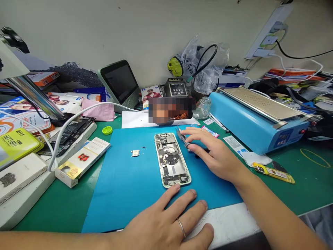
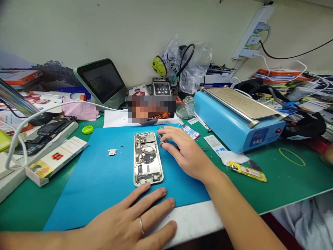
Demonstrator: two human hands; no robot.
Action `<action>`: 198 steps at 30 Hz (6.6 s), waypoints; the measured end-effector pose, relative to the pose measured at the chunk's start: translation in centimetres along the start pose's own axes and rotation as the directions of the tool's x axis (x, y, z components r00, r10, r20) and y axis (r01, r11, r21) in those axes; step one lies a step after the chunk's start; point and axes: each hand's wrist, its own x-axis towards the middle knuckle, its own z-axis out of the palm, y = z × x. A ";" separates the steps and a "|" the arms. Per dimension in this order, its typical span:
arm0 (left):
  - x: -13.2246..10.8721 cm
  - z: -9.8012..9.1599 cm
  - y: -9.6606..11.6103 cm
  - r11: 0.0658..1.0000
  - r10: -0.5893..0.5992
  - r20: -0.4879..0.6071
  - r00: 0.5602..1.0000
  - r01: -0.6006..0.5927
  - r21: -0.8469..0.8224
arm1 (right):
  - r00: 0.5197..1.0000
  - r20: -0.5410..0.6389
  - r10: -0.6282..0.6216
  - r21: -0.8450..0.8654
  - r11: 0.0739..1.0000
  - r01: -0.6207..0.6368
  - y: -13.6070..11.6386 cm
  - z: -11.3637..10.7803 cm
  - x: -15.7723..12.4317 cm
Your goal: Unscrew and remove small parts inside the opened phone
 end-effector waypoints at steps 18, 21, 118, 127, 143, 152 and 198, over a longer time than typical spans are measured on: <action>-0.3 0.8 0.0 1.000 0.010 -0.030 0.999 -0.009 0.011 | 0.899 -0.292 0.327 0.726 0.687 -0.014 -1.5 -0.7 0.1; -0.2 0.9 0.0 1.000 0.009 -0.045 0.999 -0.008 0.017 | 0.918 -0.250 0.309 0.723 0.690 -0.035 -1.6 -0.5 0.0; 1.9 -0.4 -2.1 0.959 -0.147 0.295 0.944 0.209 -0.192 | 0.931 0.177 0.320 0.955 0.173 -0.241 -3.0 0.3 -0.1; 2.3 -0.9 -2.2 0.915 -0.154 0.361 0.920 0.271 -0.299 | 0.934 0.149 0.324 0.955 0.197 -0.221 -3.1 0.0 -0.1; 2.3 -1.4 -2.0 0.905 -0.184 0.343 0.921 0.295 -0.307 | 0.944 0.122 0.307 0.947 0.248 -0.203 -3.6 -0.2 -0.1; 2.4 -1.9 -1.9 0.890 -0.184 0.422 0.888 0.332 -0.311 | 0.946 0.110 0.306 0.960 0.213 -0.181 -3.2 0.0 0.1; 2.4 -1.9 -1.9 0.921 -0.192 0.395 0.898 0.304 -0.244 | 0.969 0.238 0.062 0.956 0.161 -0.245 -3.7 0.0 -0.5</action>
